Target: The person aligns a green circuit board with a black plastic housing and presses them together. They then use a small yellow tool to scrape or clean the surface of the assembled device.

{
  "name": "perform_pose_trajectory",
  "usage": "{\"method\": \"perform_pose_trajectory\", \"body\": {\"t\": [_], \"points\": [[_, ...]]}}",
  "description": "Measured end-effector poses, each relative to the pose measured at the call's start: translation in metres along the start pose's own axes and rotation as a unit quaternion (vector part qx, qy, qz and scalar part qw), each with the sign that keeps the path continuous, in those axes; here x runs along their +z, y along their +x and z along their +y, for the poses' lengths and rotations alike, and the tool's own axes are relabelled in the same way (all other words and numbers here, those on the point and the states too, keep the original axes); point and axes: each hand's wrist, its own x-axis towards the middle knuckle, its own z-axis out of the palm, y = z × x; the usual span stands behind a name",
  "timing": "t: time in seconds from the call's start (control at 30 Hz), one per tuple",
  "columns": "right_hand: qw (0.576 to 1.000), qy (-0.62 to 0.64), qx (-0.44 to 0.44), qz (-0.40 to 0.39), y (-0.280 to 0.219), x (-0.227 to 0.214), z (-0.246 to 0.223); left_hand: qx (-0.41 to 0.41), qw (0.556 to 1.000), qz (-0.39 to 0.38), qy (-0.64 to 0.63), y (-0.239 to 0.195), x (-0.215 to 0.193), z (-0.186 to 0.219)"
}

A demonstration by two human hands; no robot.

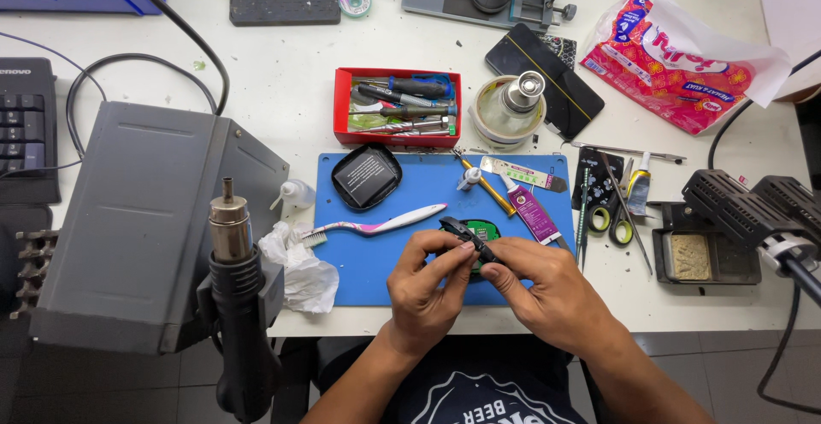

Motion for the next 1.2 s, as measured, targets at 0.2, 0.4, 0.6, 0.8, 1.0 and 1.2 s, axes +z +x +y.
{"method": "perform_pose_trajectory", "body": {"t": [0.2, 0.4, 0.6, 0.8, 1.0, 1.2], "points": [[1.0, 0.014, -0.001, -0.01, 0.001, -0.004, 0.001, 0.007, 1.0, -0.015, 0.0, 0.002, -0.005, -0.003], [1.0, 0.02, -0.005, -0.016, 0.0, -0.005, 0.004, -0.046, 0.999, -0.003, -0.018, 0.011, -0.006, 0.008], [0.999, 0.028, -0.019, -0.016, 0.0, -0.006, 0.004, -0.071, 0.997, -0.007, -0.03, 0.013, -0.008, 0.007], [0.999, 0.034, -0.011, -0.041, 0.0, -0.012, 0.005, -0.051, 0.996, -0.032, 0.06, 0.011, -0.016, 0.0], [0.996, 0.005, 0.019, -0.083, -0.005, -0.02, 0.02, -0.06, 0.988, -0.114, 0.087, 0.035, -0.026, 0.016], [0.999, -0.026, 0.019, -0.029, -0.006, -0.02, 0.023, -0.094, 0.983, -0.144, 0.058, 0.038, -0.026, 0.022]]}}
